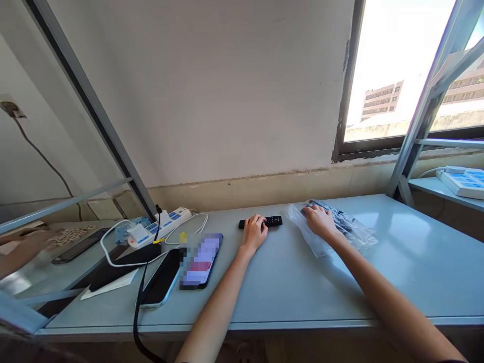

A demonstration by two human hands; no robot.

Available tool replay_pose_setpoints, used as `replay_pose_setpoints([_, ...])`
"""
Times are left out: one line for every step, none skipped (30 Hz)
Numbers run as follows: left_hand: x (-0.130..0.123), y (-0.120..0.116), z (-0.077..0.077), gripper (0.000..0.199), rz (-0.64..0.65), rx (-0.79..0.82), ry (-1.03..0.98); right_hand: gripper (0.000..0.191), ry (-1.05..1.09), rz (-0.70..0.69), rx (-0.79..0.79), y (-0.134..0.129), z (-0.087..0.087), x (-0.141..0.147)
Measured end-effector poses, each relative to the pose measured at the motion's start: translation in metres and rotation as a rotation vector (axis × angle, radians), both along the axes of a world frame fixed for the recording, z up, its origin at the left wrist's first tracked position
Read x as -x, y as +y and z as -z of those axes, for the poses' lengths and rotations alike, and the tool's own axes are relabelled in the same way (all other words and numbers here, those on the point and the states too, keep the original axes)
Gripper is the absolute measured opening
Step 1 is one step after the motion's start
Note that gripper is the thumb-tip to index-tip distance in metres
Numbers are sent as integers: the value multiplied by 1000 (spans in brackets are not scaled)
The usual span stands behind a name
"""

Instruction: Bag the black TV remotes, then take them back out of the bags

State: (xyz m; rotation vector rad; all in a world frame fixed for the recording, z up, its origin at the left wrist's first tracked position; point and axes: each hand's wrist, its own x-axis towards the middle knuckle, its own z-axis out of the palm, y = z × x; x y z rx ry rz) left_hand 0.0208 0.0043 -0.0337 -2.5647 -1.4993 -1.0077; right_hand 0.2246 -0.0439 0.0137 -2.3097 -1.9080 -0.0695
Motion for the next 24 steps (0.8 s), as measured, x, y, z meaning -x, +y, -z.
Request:
replay_pose_setpoints([0,-1,0,22,0,5,3,46,0,37,0,0,0,-4])
replay_pose_setpoints([0,-1,0,22,0,10,6,45,1,68,3,1,0,-8])
replay_pose_setpoints([0,-2,-1,22,1,14,7,44,2,91,6,1,1,-11])
replay_pose_setpoints([0,-3,-1,23,1,18,7,42,3,107,7,2,2,-14])
replay_pose_setpoints([0,-3,-1,23,0,22,6,40,3,119,4,2,3,-16])
replay_pose_setpoints([0,-4,-2,24,-1,26,5,39,3,127,-2,2,4,-18])
replay_pose_setpoints([0,-5,-2,24,-1,29,2,37,2,133,-10,3,5,-20])
replay_pose_setpoints([0,-6,-3,24,-1,32,-2,34,1,139,-19,3,6,-21])
replay_pose_setpoints([0,-7,-3,24,-1,34,-7,32,-1,144,-28,3,6,-23])
replay_pose_setpoints([0,-7,-3,24,-2,36,-13,32,-3,148,-36,2,5,-24])
replay_pose_setpoints([0,-8,-4,24,-3,38,-19,32,-4,151,-42,2,5,-24])
replay_pose_setpoints([0,-9,-4,25,-5,40,-24,34,-6,152,-48,1,4,-24])
replay_pose_setpoints([0,-10,-4,25,-8,41,-30,36,-6,150,-53,0,3,-24])
replay_pose_setpoints([0,-10,-4,25,-11,43,-35,38,-6,145,-58,0,2,-24])
replay_pose_setpoints([0,-11,-5,25,-15,44,-39,40,-4,139,-62,-1,0,-23])
replay_pose_setpoints([0,-12,-5,25,-18,45,-42,41,-2,132,-67,-3,-1,-22])
replay_pose_setpoints([0,-12,-5,25,-22,46,-44,41,-2,124,-71,-4,-4,-22])
replay_pose_setpoints([1,-12,-5,25,-25,46,-44,41,2,123,-74,-5,-6,-21])
replay_pose_setpoints([1,-12,-5,25,-29,45,-44,40,11,127,-83,-6,-9,-21])
replay_pose_setpoints([1,-12,-5,25,-32,44,-43,40,26,139,-103,-8,-12,-21])
replay_pose_setpoints([1,-11,-5,25,-34,43,-42,40,46,155,-138,-9,-14,-21])
replay_pose_setpoints([1,-11,-4,25,-35,42,-40,42,75,172,-193,-9,-17,-21])
replay_pose_setpoints([1,-11,-4,25,-36,41,-38,44,111,186,-265,-9,-20,-21])
replay_pose_setpoints([1,-11,-4,25,-37,39,-38,47,156,191,-348,-9,-22,-20])
